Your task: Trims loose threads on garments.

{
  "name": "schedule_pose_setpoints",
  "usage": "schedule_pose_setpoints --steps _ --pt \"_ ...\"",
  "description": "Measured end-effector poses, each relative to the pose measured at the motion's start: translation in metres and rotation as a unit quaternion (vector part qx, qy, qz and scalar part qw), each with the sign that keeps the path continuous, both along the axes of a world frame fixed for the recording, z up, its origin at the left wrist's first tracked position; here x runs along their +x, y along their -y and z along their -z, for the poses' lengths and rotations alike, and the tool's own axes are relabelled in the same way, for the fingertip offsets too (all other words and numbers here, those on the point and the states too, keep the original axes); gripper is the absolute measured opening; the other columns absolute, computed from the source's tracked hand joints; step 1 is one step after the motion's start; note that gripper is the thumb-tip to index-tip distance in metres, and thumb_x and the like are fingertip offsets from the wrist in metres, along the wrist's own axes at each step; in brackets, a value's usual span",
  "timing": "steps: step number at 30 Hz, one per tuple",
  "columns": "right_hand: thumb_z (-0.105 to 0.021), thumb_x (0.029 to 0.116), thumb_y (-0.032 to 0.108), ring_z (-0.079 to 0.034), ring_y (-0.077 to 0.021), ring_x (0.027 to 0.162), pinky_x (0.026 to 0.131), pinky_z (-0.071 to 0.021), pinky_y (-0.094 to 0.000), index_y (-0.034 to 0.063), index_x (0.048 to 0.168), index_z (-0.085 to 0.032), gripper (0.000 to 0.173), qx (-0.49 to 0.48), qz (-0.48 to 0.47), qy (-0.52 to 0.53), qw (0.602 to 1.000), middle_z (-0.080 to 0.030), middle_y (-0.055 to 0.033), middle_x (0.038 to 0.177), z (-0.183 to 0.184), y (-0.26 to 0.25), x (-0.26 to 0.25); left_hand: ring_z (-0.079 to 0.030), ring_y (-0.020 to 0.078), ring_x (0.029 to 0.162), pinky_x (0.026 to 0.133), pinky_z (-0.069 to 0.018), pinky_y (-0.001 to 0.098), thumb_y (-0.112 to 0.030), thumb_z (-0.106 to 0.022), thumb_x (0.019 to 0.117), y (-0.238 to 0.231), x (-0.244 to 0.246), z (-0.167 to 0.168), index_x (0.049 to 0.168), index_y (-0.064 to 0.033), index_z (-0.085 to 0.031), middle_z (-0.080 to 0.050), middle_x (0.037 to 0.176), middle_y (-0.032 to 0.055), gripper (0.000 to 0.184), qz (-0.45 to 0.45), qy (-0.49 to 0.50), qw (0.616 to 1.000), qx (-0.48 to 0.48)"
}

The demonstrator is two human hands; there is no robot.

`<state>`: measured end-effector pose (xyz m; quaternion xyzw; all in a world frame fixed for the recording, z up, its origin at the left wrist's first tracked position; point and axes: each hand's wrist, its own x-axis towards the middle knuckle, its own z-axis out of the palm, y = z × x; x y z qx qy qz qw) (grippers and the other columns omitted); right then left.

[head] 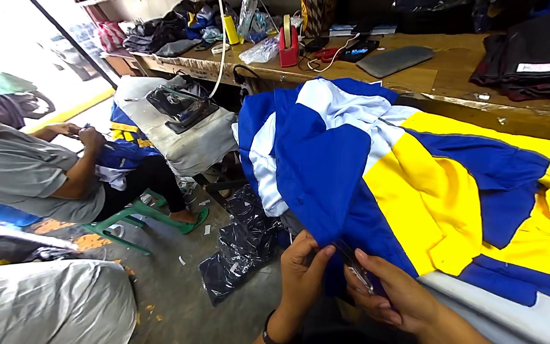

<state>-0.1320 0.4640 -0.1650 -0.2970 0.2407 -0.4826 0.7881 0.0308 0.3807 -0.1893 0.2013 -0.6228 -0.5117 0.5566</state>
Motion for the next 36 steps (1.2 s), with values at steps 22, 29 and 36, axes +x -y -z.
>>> schedule_pose_setpoints --steps 22,29,36 --pt "-0.048 0.1079 0.045 -0.033 0.0072 0.043 0.040 -0.0260 -0.0103 0.0217 0.068 -0.052 0.046 -0.124 0.142 -0.149 0.971 -0.036 0.0149 0.054 0.013 0.007 0.013 -0.065 0.0021 0.087 0.076 -0.0548 0.0180 -0.016 -0.071 0.0951 -0.007 -0.010 -0.005 0.088 -0.0063 -0.074 -0.071 0.096 -0.0006 0.012 0.009 -0.029 0.999 0.026" --pt "-0.048 0.1071 0.048 -0.036 0.0077 0.044 0.040 -0.0295 -0.0093 0.0209 0.073 -0.055 0.044 -0.170 0.136 -0.160 0.963 -0.040 0.0145 0.057 0.018 0.011 0.007 -0.069 0.0069 0.096 0.088 -0.0571 0.0248 -0.013 -0.067 0.0976 -0.011 -0.010 -0.014 0.100 -0.0040 -0.076 -0.073 0.103 0.0028 0.013 0.055 -0.062 0.989 0.120" --pt "-0.049 0.1070 0.047 -0.035 0.0088 0.046 0.042 -0.0287 -0.0084 0.0199 0.076 -0.054 0.042 -0.203 0.149 -0.206 0.946 -0.039 0.0144 0.058 0.016 0.009 0.001 -0.068 0.0058 0.093 0.085 -0.0568 0.0227 -0.013 -0.070 0.0956 -0.011 -0.010 -0.012 0.096 -0.0040 -0.077 -0.073 0.098 0.0020 0.012 0.044 -0.055 0.991 0.113"
